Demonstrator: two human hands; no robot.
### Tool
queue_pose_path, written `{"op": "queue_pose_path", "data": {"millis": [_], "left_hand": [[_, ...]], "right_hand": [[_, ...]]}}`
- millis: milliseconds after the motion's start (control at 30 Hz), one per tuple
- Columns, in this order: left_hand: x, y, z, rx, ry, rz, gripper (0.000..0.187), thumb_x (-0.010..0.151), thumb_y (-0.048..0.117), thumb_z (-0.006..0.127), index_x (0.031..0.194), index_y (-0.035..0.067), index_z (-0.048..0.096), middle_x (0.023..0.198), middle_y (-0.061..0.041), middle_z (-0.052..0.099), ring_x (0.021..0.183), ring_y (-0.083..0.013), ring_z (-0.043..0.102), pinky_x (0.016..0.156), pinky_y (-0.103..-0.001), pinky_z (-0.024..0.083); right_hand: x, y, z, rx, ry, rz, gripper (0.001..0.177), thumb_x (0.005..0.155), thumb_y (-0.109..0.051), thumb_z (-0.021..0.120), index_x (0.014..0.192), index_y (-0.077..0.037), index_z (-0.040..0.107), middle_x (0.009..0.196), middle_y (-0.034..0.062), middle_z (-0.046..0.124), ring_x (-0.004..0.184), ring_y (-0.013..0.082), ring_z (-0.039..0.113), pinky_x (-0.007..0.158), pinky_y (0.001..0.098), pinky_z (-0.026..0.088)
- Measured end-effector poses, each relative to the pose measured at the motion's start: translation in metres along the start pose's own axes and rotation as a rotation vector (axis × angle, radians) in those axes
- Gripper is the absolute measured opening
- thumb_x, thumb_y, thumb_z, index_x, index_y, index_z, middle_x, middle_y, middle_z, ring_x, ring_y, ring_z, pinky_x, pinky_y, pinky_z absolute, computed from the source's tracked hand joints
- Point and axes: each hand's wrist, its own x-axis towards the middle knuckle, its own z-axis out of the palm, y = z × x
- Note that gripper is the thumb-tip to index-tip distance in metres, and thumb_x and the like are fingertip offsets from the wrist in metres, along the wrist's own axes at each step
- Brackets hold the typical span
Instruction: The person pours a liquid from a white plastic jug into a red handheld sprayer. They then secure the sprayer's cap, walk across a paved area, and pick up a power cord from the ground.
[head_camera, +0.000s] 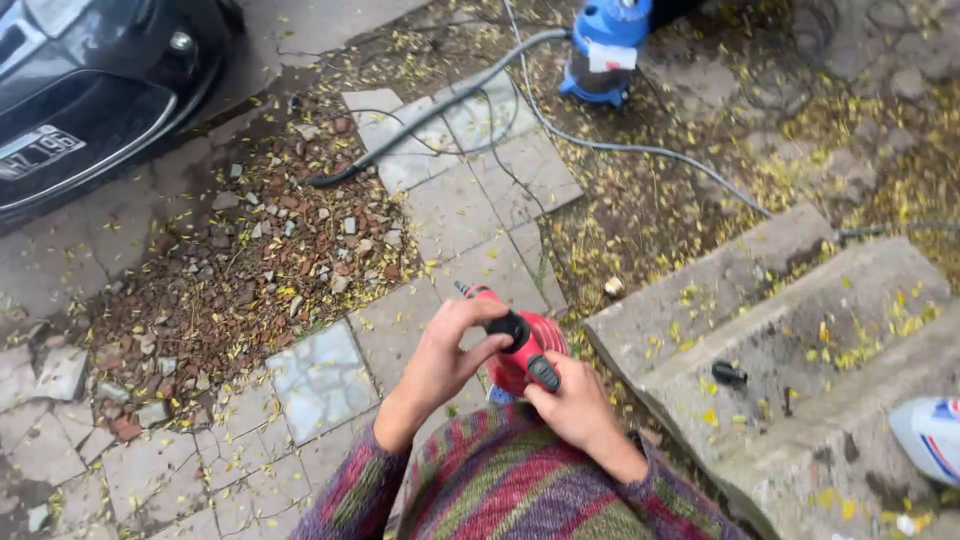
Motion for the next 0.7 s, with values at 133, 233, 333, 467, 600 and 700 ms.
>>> {"op": "queue_pose_path", "data": {"millis": [133, 233, 333, 467, 600, 700], "left_hand": [[0.007, -0.006, -0.026, 0.143, 0.059, 0.197, 0.037, 0.085, 0.012, 0.081, 0.120, 0.007, 0.069, 0.123, -0.009, 0.070, 0.113, -0.0298, 0.064, 0.097, -0.041, 0.051], [0.010, -0.015, -0.030, 0.112, 0.082, 0.137, 0.035, 0.085, 0.009, 0.078, 0.119, 0.009, 0.070, 0.130, -0.012, 0.068, 0.118, -0.0329, 0.061, 0.102, -0.043, 0.049], [0.023, -0.028, -0.040, 0.001, 0.159, -0.016, 0.033, 0.087, 0.011, 0.076, 0.120, 0.012, 0.073, 0.126, -0.011, 0.065, 0.115, -0.0297, 0.065, 0.102, -0.040, 0.052], [0.058, -0.045, -0.056, 0.064, 0.262, 0.024, 0.033, 0.088, 0.008, 0.074, 0.121, 0.011, 0.072, 0.127, -0.009, 0.071, 0.120, -0.0294, 0.061, 0.107, -0.043, 0.047], [0.097, -0.059, -0.057, 0.019, 0.324, -0.124, 0.026, 0.081, 0.009, 0.078, 0.105, 0.011, 0.072, 0.121, -0.004, 0.075, 0.106, -0.0229, 0.064, 0.104, -0.042, 0.046], [0.111, -0.061, -0.039, 0.047, 0.455, -0.090, 0.024, 0.082, 0.018, 0.088, 0.096, 0.013, 0.069, 0.117, -0.001, 0.076, 0.104, -0.0195, 0.064, 0.102, -0.039, 0.044]], "right_hand": [[0.031, -0.014, 0.008, 0.013, -0.076, -0.121, 0.024, 0.069, -0.017, 0.072, 0.090, -0.005, 0.070, 0.072, 0.0113, 0.071, 0.069, 0.0261, 0.071, 0.068, 0.0398, 0.056], [0.053, -0.015, 0.009, 0.021, -0.148, -0.186, 0.024, 0.070, -0.015, 0.070, 0.092, -0.004, 0.070, 0.072, 0.0121, 0.071, 0.068, 0.0265, 0.071, 0.069, 0.0390, 0.057], [0.086, -0.031, 0.007, 0.030, -0.237, -0.133, 0.020, 0.073, -0.017, 0.070, 0.088, -0.003, 0.070, 0.073, 0.0114, 0.073, 0.069, 0.0252, 0.074, 0.069, 0.0380, 0.058], [0.141, -0.055, -0.003, -0.035, -0.303, -0.174, 0.025, 0.070, -0.016, 0.072, 0.092, -0.004, 0.070, 0.074, 0.0117, 0.073, 0.069, 0.0255, 0.073, 0.069, 0.0384, 0.057], [0.184, -0.075, -0.019, -0.142, -0.380, -0.270, 0.022, 0.071, -0.015, 0.074, 0.088, -0.003, 0.069, 0.074, 0.0135, 0.071, 0.071, 0.0282, 0.070, 0.069, 0.0400, 0.056], [0.215, -0.086, -0.031, -0.073, -0.469, -0.304, 0.020, 0.072, -0.015, 0.071, 0.089, -0.005, 0.069, 0.074, 0.0108, 0.072, 0.068, 0.0278, 0.071, 0.068, 0.0388, 0.057]]}}
